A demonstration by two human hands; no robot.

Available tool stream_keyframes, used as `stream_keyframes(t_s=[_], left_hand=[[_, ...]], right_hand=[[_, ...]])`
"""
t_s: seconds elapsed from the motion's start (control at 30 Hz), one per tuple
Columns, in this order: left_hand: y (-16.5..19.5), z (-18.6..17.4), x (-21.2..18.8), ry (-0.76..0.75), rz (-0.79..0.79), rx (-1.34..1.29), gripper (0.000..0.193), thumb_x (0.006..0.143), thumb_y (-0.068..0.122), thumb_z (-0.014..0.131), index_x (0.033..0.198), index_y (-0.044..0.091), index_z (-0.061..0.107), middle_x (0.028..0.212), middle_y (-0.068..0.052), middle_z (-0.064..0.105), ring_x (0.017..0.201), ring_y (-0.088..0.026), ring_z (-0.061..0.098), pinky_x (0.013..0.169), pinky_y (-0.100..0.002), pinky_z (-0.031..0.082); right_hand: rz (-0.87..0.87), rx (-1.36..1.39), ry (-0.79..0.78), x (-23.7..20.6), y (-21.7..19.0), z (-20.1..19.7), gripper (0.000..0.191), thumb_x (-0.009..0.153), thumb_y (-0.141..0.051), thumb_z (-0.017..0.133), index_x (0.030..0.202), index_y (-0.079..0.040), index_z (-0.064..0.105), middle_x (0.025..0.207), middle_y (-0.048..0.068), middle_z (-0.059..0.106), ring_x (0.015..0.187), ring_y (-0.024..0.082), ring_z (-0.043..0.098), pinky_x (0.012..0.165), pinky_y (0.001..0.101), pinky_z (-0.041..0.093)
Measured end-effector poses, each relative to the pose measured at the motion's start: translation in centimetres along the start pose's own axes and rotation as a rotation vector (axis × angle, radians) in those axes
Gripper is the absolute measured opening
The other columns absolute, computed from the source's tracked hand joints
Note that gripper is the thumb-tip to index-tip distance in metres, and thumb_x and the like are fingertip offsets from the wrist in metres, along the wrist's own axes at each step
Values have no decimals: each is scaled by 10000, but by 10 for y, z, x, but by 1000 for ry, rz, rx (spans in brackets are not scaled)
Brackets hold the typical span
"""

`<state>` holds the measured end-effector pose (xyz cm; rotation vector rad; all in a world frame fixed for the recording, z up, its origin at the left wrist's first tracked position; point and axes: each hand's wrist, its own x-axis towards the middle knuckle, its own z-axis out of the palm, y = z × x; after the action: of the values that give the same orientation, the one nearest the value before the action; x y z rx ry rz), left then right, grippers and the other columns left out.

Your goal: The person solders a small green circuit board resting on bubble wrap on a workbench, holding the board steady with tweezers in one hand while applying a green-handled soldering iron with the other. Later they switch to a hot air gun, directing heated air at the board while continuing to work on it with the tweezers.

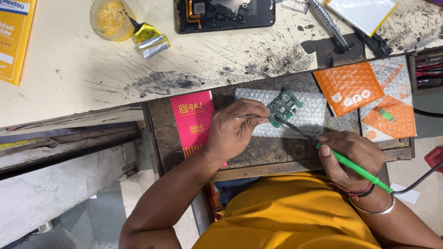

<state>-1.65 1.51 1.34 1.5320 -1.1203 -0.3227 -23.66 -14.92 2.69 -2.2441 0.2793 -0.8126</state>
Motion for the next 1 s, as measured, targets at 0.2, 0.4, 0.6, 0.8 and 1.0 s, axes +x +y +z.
stream_keyframes(t_s=[0.2,0.4,0.6,0.8,1.0], left_hand=[[1,0,1,9,7,-8,114,968,68,749,1044,88,667,1062,-45,748,973,-175,773,808,-293,652],[1,0,1,9,3,-18,103,970,61,745,1038,82,670,1055,-48,748,958,-171,772,793,-286,650],[-1,0,0,8,8,-43,94,983,77,736,1047,85,666,1062,-47,744,968,-168,770,801,-285,655],[1,-1,1,3,-5,-21,93,983,89,732,1049,85,667,1058,-57,747,952,-184,775,786,-288,648],[4,-6,4,9,2,-36,52,1005,78,696,1049,69,670,1048,-70,737,959,-214,769,799,-313,645]], right_hand=[[12,-21,-25,1,-2,-1,123,979,-26,699,939,2,586,894,169,716,812,277,761,703,313,594],[13,-11,-28,2,-3,-1,113,969,-31,699,923,6,603,889,175,719,793,277,758,688,312,591],[8,9,11,2,-1,3,116,962,-22,702,907,16,607,864,172,713,825,289,758,667,307,587],[-4,34,22,3,-1,4,118,966,-21,689,891,15,605,851,168,708,826,284,755,677,309,593],[-22,40,42,7,0,9,92,917,-22,689,862,9,622,811,161,706,775,280,746,700,339,584]])
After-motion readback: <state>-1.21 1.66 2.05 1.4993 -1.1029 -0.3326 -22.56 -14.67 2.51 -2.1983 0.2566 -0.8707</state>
